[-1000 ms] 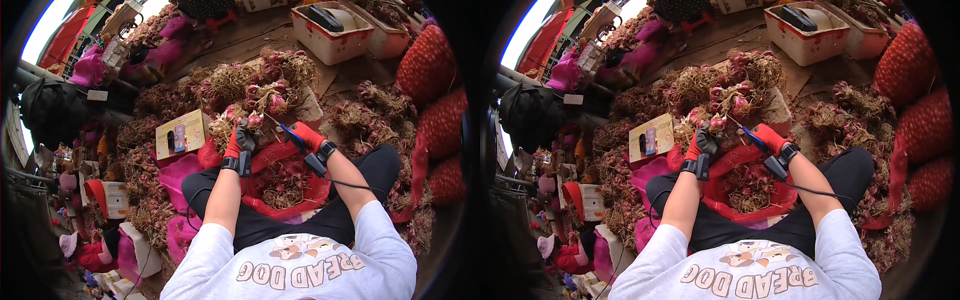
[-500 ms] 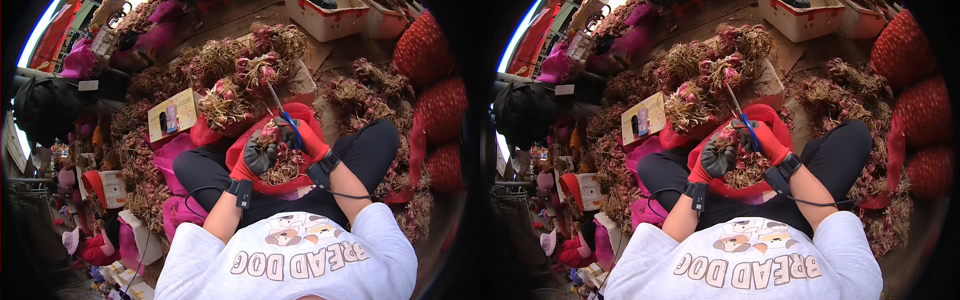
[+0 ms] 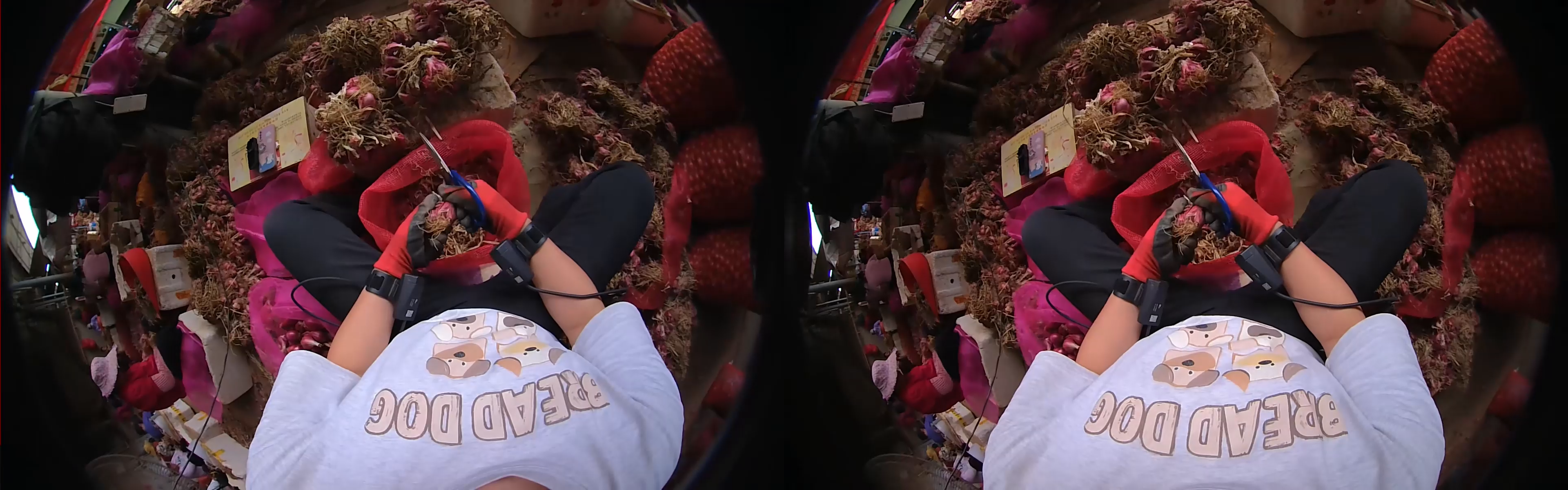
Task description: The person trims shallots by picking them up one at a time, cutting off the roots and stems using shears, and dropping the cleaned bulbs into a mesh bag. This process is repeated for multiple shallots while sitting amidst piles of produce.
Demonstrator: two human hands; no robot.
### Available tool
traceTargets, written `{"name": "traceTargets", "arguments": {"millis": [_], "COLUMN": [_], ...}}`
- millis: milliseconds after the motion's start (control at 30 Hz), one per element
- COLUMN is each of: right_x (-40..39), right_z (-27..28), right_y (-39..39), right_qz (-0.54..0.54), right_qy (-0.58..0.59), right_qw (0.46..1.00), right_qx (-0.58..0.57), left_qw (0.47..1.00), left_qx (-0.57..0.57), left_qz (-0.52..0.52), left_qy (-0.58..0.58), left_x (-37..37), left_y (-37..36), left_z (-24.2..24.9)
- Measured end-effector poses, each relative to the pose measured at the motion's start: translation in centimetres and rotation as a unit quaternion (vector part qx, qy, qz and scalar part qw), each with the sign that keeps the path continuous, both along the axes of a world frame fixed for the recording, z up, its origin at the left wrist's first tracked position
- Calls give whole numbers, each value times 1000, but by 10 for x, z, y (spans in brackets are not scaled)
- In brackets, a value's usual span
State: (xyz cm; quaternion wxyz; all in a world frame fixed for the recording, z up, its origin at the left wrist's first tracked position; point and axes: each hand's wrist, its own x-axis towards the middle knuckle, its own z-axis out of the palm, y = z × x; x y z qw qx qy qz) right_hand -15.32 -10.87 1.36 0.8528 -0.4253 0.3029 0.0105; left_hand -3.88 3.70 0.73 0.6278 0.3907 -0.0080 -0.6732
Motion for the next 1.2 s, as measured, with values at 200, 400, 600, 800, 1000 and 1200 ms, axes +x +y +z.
{"name": "traceTargets", "arguments": {"millis": [200,400,600,800,1000,1200], "right_x": [-1,0,3,1,-20,-13], "right_z": [-15,-31,-28,-33,-58,-23], "right_y": [1,3,2,-5,-47,-35], "right_qz": [-13,-24,-56,-170,-111,6], "right_qy": [-7,-5,20,-8,-49,248], "right_qw": [1000,999,998,979,982,696], "right_qx": [-2,-30,12,112,146,-673], "left_qw": [984,983,981,953,960,984], "left_qx": [25,60,-40,73,18,-50], "left_qz": [10,37,11,284,272,165], "left_qy": [178,171,-190,74,65,44], "left_x": [-1,1,4,12,27,23], "left_y": [-3,4,11,2,9,6], "left_z": [-3,-32,-72,-46,-57,-65]}}
